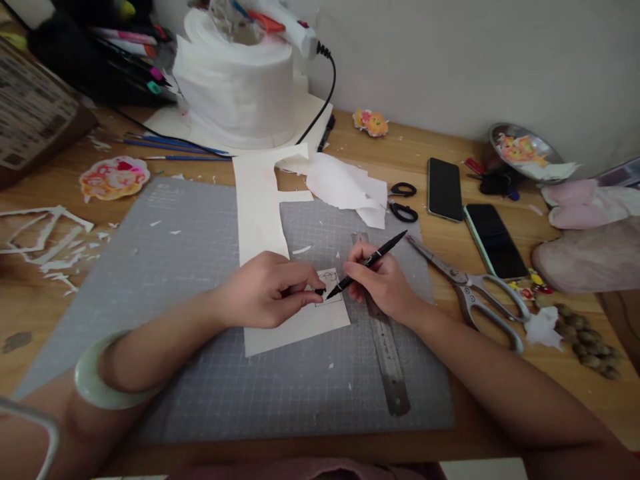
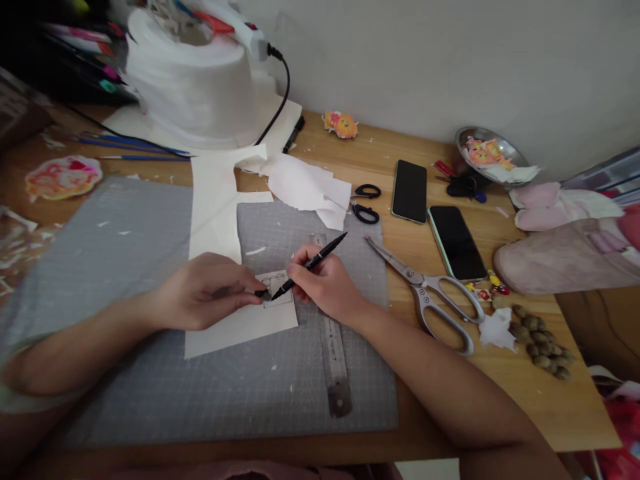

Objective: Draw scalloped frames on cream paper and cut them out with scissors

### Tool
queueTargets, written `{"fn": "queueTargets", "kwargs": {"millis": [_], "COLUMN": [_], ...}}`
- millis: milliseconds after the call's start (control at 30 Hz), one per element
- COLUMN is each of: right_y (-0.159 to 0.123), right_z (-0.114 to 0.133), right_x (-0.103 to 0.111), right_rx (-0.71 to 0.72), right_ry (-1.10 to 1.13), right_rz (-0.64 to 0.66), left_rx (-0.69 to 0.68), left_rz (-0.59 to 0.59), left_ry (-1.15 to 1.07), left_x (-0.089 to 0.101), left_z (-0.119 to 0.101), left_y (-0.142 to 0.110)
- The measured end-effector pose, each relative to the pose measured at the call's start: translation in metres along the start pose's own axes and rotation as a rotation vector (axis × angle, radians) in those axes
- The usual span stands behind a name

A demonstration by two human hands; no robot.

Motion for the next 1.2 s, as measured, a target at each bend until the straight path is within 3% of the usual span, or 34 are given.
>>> {"fn": "queueTargets", "kwargs": {"millis": [567,667,867,1200], "right_y": [-0.003,-0.01,-0.031,-0.038], "right_z": [0.001,0.007,0.031,0.03], "right_x": [-0.003,-0.006,-0.019,-0.032], "right_rx": [0.039,0.149,0.575,0.828], "right_ry": [-0.093,-0.243,-0.716,-0.985], "right_rz": [0.028,0.049,0.065,0.14], "left_rx": [0.041,0.059,0.057,0.074], "left_rz": [0.071,0.099,0.134,0.129], "left_ry": [-0.023,-0.062,-0.121,-0.101], "left_x": [-0.003,-0.003,-0.004,-0.005], "left_z": [0.001,0.002,0.001,0.003], "left_y": [0.002,0.003,0.004,0.004]}}
Point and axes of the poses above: each hand's wrist, its own y-axis towards the middle knuckle, its own x-axis out of the back of the hand, z = x × y, the point moved 6 cm from there along y, towards the middle knuckle
